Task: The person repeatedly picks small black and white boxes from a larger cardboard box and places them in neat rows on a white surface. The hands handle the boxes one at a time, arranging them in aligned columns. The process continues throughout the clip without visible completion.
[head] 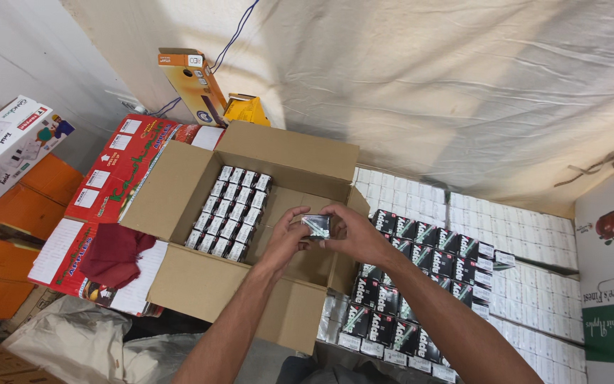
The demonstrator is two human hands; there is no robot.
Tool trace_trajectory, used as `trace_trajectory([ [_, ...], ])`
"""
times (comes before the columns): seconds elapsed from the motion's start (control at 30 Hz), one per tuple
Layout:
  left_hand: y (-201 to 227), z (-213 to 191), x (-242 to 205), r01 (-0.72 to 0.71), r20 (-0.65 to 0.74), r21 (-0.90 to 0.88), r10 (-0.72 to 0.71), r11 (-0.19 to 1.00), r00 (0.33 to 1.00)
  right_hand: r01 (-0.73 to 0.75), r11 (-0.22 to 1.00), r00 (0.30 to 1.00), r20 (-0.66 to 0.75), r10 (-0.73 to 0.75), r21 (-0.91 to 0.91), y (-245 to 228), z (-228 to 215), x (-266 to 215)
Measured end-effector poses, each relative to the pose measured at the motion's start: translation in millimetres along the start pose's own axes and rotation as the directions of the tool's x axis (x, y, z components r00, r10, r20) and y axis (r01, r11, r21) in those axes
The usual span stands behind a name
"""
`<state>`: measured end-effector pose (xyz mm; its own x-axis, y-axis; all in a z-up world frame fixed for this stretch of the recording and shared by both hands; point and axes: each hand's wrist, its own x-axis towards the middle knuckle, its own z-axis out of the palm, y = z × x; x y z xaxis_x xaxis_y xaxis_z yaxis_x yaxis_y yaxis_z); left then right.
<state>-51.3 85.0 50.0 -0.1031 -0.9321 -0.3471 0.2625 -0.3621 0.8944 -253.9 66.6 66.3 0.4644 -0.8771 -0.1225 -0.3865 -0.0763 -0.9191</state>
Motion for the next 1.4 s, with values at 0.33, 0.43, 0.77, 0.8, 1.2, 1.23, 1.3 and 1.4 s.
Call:
trace_trajectory([
  [0.33, -15, 89, -9, 0.041, 0.069, 0.049, -0.044, 0.998, 0.997, -0.039, 0.995, 0.941, -0.330, 0.069, 0.096, 16, -40, -109],
  [0.43, -21, 118, -15, 0.057, 0.095, 0.098, -0.067, 0.994, 0.993, -0.021, 0.973, 0.923, -0.371, 0.107, 0.229, 35, -50, -142],
  [0.77, -72, 217, -14, 0.015, 0.267, 0.224, -0.077, 0.974, 0.961, -0.082, 0.892, 0.823, -0.474, 0.312, 0.445, 96, -98, -227],
  [0.8, -73, 228, -19, 0.023, 0.277, 0.208, -0.081, 0.978, 0.957, -0.090, 0.877, 0.797, -0.494, 0.348, 0.472, 103, -101, -234],
  [1.2, -150, 340, -30, 0.331, 0.454, 0.154, -0.364, 0.931, 0.813, -0.169, 0.836, 0.559, -0.648, 0.517, 0.522, 160, -152, -301],
  [1.23, -145, 347, -37, 0.334, 0.451, 0.151, -0.365, 0.930, 0.814, -0.173, 0.835, 0.562, -0.644, 0.519, 0.522, 174, -155, -303],
  [1.3, -134, 362, -49, 0.334, 0.496, 0.125, -0.350, 0.934, 0.794, -0.191, 0.859, 0.538, -0.681, 0.496, 0.475, 202, -162, -306],
  [1.4, -161, 380, -33, 0.377, 0.467, 0.128, -0.391, 0.918, 0.793, -0.294, 0.871, 0.525, -0.695, 0.492, 0.394, 235, -173, -307],
])
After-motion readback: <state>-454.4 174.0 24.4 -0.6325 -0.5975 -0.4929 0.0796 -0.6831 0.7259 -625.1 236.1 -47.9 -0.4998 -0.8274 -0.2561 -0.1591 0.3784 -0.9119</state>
